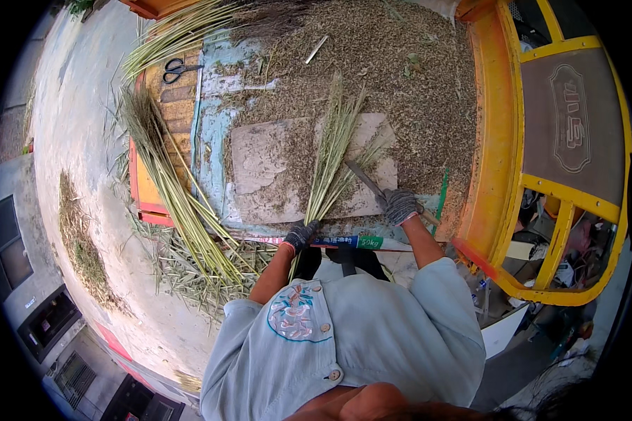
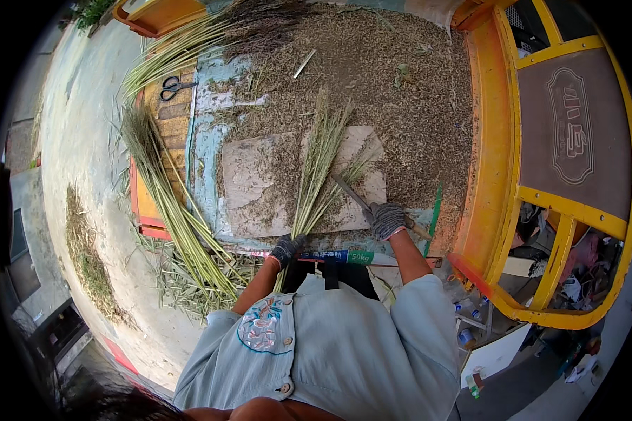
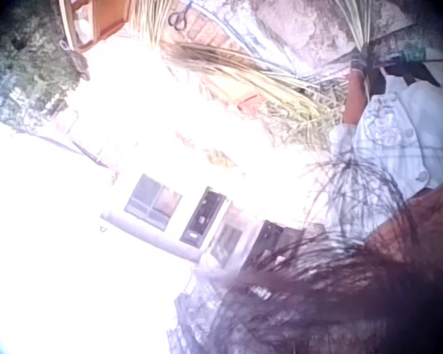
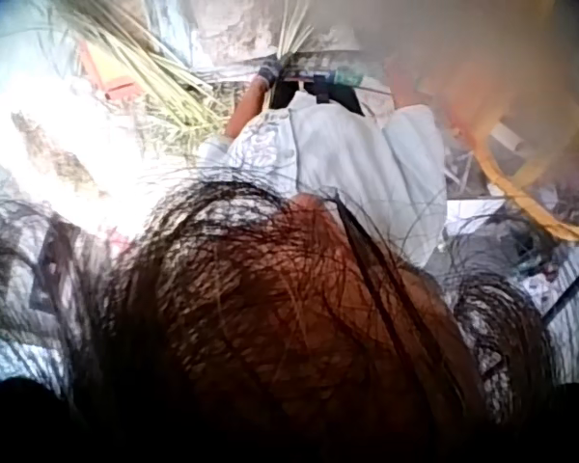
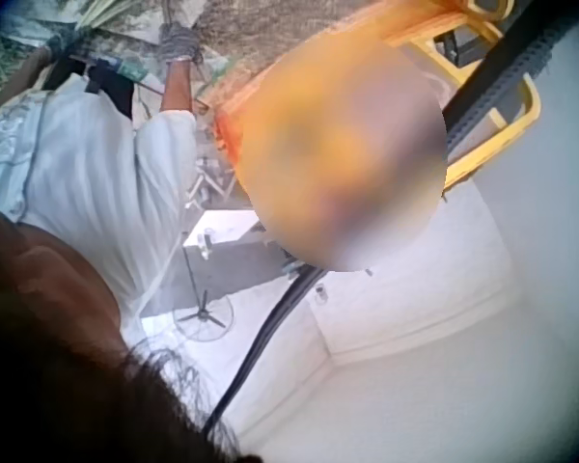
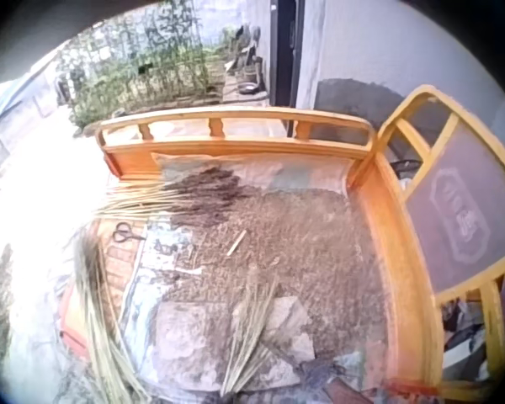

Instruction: The person stands at the back of a yellow utility vehicle and repeatedly strikes bundles of grain stalks against a wooden board to separate the seeds. The person holds the stalks with both hands and beats them rhythmically, causing the grain to fall onto the vehicle bed.

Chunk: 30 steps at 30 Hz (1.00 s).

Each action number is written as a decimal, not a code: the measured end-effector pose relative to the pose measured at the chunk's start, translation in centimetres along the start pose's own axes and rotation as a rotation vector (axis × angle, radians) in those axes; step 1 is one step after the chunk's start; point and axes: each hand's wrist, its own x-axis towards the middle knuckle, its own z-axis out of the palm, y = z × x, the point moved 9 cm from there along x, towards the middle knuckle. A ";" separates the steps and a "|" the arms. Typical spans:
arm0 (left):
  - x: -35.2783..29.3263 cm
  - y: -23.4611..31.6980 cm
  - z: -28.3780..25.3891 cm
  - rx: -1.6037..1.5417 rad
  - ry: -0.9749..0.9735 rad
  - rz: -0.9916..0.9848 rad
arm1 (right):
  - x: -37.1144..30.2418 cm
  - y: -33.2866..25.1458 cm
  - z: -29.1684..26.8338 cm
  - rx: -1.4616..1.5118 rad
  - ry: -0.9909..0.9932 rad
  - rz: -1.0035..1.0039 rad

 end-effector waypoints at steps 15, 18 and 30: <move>3.3 -4.3 -4.0 0.143 0.138 0.126 | 0.8 -1.6 0.6 -0.148 -0.020 -0.153; -0.5 -0.2 -3.7 0.580 0.255 0.172 | 3.2 4.2 -3.4 0.104 0.193 0.035; -5.0 2.0 -4.7 0.664 0.296 0.126 | 1.0 -2.5 -4.6 -0.105 0.283 -0.067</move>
